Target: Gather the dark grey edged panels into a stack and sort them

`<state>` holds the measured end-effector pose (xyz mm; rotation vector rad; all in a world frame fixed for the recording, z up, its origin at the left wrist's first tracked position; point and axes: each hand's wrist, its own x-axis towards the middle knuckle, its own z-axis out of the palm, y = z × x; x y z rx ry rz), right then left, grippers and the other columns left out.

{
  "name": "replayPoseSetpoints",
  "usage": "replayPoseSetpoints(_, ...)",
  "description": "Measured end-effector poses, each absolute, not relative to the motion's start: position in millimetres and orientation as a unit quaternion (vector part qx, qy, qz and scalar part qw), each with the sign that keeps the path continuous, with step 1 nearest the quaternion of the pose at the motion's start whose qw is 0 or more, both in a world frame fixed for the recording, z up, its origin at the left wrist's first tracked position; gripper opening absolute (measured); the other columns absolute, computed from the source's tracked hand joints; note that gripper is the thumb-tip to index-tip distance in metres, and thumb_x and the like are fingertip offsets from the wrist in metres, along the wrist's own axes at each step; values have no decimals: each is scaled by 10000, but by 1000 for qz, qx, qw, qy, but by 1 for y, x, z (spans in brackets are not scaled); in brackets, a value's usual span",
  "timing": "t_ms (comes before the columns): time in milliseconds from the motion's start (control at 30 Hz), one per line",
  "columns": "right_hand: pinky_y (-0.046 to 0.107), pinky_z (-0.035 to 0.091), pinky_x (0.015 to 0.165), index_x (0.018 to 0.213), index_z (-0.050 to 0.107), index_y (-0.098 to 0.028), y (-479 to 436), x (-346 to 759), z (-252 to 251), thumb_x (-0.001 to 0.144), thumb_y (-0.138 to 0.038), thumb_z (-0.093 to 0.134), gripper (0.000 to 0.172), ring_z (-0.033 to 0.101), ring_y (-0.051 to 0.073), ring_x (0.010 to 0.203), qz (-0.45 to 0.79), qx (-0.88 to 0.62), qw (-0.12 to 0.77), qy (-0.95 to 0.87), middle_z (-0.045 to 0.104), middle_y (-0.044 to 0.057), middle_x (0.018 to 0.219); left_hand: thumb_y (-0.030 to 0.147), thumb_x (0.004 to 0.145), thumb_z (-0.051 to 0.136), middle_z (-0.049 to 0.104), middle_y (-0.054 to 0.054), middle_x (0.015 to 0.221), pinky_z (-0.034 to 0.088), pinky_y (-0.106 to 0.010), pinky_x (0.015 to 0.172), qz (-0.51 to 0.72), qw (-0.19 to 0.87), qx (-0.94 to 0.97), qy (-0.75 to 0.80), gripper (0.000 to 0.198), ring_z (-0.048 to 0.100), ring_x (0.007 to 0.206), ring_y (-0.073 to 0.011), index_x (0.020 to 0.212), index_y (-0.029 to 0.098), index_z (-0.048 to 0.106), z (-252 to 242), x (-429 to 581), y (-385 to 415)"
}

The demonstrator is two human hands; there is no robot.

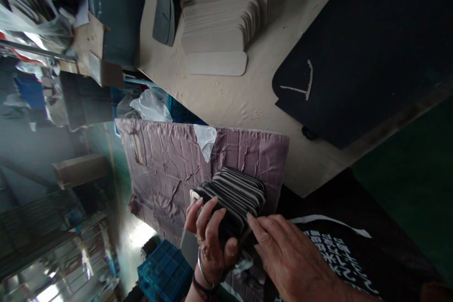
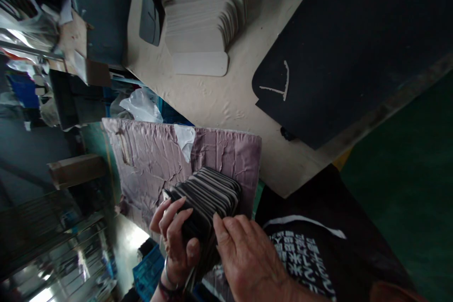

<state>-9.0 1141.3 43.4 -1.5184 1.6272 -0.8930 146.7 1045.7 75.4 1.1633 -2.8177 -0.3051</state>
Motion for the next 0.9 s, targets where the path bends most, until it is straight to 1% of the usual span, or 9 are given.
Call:
replayPoseSetpoints(100,363,544,691,1224,503,-41,1140,-10,46,903,-112,313,380,585,227,836,-355,-592,357,629,630,137,944,411,903,322,510,-143,1109,268,-521,975,-103,35,380,-918,374,361,1163,-325,1061,130,510,76,148,1046)
replayPoseSetpoints(167,359,547,691,1218,508,-46,1138,-12,48,890,-103,328,378,586,229,836,-366,-580,372,626,631,134,946,409,907,315,513,-142,1110,265,-519,978,-103,29,381,-918,380,362,1165,-323,1075,131,510,76,147,1046)
replayPoseSetpoints(233,335,549,719,1217,507,-65,1135,-14,50,871,-92,361,376,585,216,856,-382,-551,416,614,627,127,971,411,909,308,516,-139,1110,268,-510,982,-102,25,379,-919,387,364,1168,-317,1088,133,509,75,146,1045)
replayPoseSetpoints(300,303,546,757,1201,515,-95,1132,-15,53,846,-82,404,372,584,197,894,-401,-508,475,596,618,116,1010,451,906,302,520,-137,1104,274,-502,984,-100,29,374,-921,423,371,1164,-313,1098,135,507,74,145,1045)
replayPoseSetpoints(400,271,536,799,1151,531,-129,1128,-15,56,813,-58,437,358,589,170,931,-428,-439,551,567,619,95,1034,592,869,291,525,-138,1088,295,-499,975,-100,45,371,-922,561,392,1145,-314,1126,139,499,73,144,1044)
replayPoseSetpoints(500,257,527,820,1131,533,-146,1126,-15,57,817,-45,414,351,593,150,935,-451,-392,593,539,630,79,1023,685,811,290,520,-147,1081,309,-509,969,-95,53,365,-925,683,402,1128,-322,1159,133,493,72,143,1044)
replayPoseSetpoints(667,275,522,840,1134,537,-147,1125,-18,57,835,-76,402,336,589,159,966,-455,-370,619,522,626,88,1052,732,764,319,480,-165,1136,323,-539,965,-93,58,380,-918,746,407,1125,-331,1188,139,477,70,142,1044)
replayPoseSetpoints(800,276,518,849,1131,541,-141,1126,-17,56,848,-92,382,329,594,162,970,-456,-368,616,526,628,97,1055,749,713,420,421,-186,1220,365,-559,938,-108,100,402,-904,825,424,1134,-344,1271,143,390,67,144,1045)
replayPoseSetpoints(900,272,512,859,1156,531,-141,1126,-15,54,874,-116,361,330,598,161,984,-452,-360,617,535,628,100,1070,729,675,514,383,-204,1261,374,-583,928,-127,104,420,-893,876,402,1172,-368,1305,143,345,67,147,1050)
